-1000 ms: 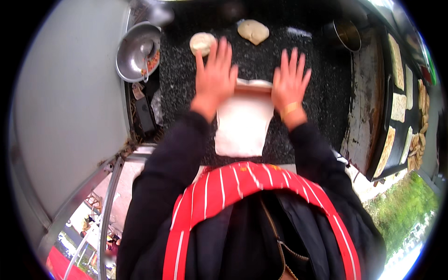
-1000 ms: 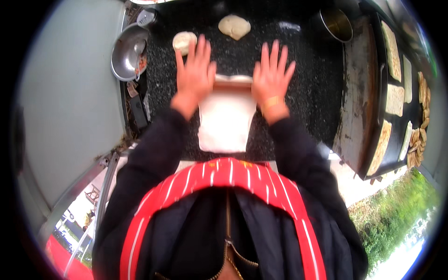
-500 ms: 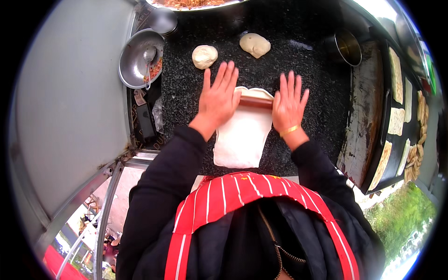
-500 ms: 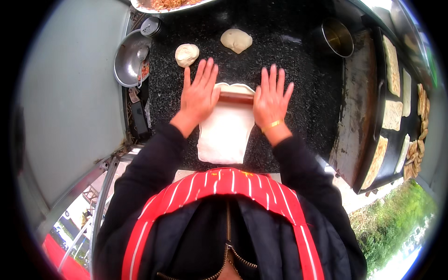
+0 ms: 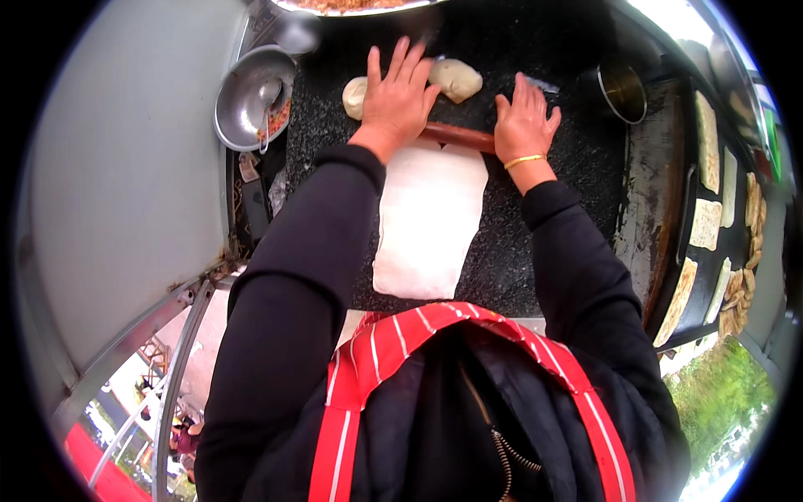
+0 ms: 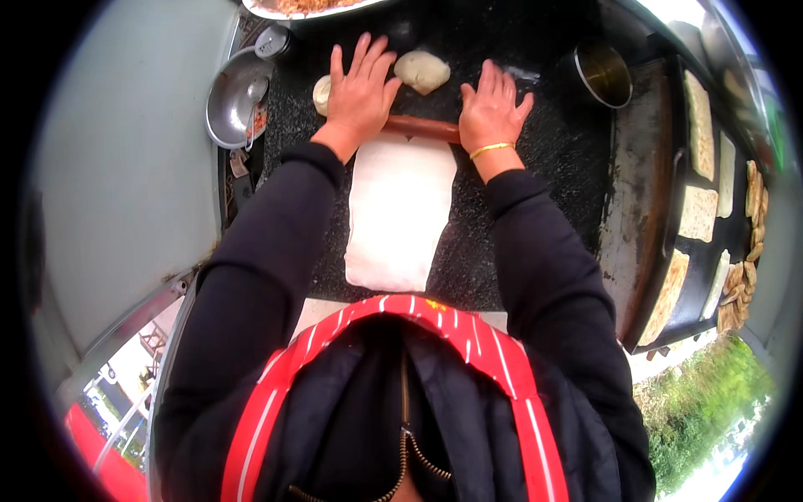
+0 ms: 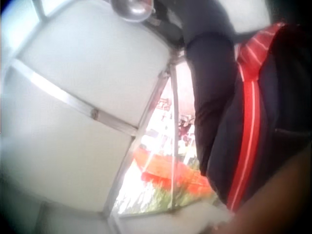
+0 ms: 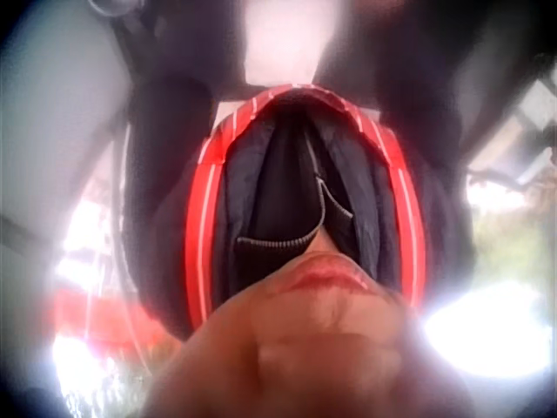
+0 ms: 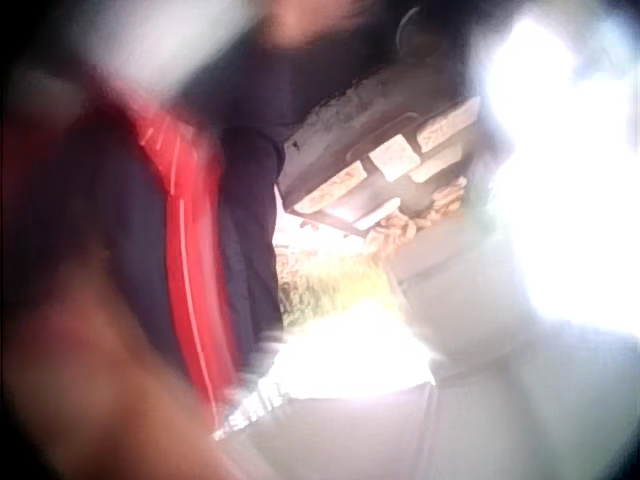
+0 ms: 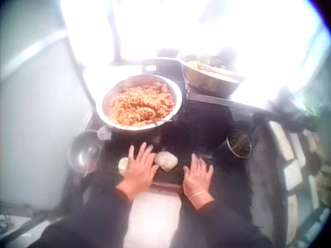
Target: The person prepares stuffed flatbreads at an outdoor food stall. They roll out dough balls into flat circles, spread a meat filling onto the dough, fold the dough over the filling, and place the parcels onto a hot griddle. The person also flips the cooking flatbreads and hands a finished item to a customer.
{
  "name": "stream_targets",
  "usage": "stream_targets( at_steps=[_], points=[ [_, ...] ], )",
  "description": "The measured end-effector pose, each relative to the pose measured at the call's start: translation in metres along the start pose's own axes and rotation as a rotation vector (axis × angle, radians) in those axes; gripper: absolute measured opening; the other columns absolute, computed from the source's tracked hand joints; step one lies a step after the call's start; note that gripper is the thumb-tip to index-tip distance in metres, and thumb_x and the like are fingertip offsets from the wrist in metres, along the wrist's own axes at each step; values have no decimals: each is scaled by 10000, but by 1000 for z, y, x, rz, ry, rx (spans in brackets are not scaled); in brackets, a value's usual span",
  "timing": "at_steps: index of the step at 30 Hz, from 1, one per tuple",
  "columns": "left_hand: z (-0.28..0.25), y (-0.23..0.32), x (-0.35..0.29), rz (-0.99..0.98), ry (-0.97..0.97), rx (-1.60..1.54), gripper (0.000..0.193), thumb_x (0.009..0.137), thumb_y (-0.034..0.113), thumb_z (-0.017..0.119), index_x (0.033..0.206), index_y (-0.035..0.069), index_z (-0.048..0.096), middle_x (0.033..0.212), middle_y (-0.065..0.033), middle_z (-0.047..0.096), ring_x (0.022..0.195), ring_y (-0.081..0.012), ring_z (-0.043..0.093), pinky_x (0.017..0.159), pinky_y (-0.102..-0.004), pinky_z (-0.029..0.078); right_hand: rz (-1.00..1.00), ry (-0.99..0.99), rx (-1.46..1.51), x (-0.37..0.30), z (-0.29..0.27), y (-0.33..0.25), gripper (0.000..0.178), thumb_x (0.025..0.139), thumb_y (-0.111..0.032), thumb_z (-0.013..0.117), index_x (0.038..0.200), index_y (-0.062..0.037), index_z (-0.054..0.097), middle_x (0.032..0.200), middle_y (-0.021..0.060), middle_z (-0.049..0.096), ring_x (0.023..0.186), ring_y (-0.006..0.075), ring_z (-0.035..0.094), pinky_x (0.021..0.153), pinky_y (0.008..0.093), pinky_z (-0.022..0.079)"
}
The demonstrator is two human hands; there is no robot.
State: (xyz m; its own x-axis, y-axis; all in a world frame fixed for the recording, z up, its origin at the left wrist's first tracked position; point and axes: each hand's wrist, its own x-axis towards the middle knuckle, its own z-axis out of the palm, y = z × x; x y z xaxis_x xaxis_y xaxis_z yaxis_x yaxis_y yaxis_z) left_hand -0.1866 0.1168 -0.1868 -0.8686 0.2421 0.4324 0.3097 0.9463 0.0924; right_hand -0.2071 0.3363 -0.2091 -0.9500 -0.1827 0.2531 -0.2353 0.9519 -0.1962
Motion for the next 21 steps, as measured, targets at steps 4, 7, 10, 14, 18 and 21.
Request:
stream_targets(
  at_steps=[4,7,10,14,18,21],
  points=[
    [-9,3,-55,-3,-169,-269,383,855,243,708,1196,130,575,1265,-72,590,1278,-278,505,1097,-481,285,-280,-72,251,-38,-19,12,513,875,-322,687,1330,-129,550,1177,75,615,1145,250,550,985,446,391],
    [-6,-6,-45,9,-194,-303,360,829,209,715,1159,112,607,1177,-72,612,1155,-290,547,1018,-412,370,-326,-336,204,-25,-27,20,383,859,-287,688,1199,-128,615,1115,74,596,1103,272,539,915,431,432],
    [-39,0,-38,-6,-209,-383,306,832,149,694,1124,88,624,1119,-75,623,1105,-292,550,963,-405,400,-311,-183,377,-37,-44,14,281,834,-217,706,1081,-104,634,1010,83,593,1016,290,555,829,428,467],
    [-87,30,-127,-21,-258,-433,372,808,116,696,1169,56,628,1268,-158,586,1197,-371,517,1013,-471,395,-250,-143,377,-145,-72,-13,433,826,-195,719,1231,-82,617,1191,121,607,1056,311,563,854,419,473],
    [-84,56,-165,-53,-299,-167,469,898,209,599,1331,31,579,1474,-210,466,1392,-427,377,1136,-565,287,-13,-150,158,-198,-51,-28,542,950,-245,552,1437,-23,469,1538,175,396,1423,376,352,1133,527,308],
    [-41,37,-99,-40,-203,30,525,955,297,529,1405,26,510,1529,-207,411,1452,-398,309,1164,-587,229,17,-25,-2,-125,-22,-25,540,978,-254,506,1466,-31,436,1581,169,342,1471,397,274,1157,601,239]
  ],
)
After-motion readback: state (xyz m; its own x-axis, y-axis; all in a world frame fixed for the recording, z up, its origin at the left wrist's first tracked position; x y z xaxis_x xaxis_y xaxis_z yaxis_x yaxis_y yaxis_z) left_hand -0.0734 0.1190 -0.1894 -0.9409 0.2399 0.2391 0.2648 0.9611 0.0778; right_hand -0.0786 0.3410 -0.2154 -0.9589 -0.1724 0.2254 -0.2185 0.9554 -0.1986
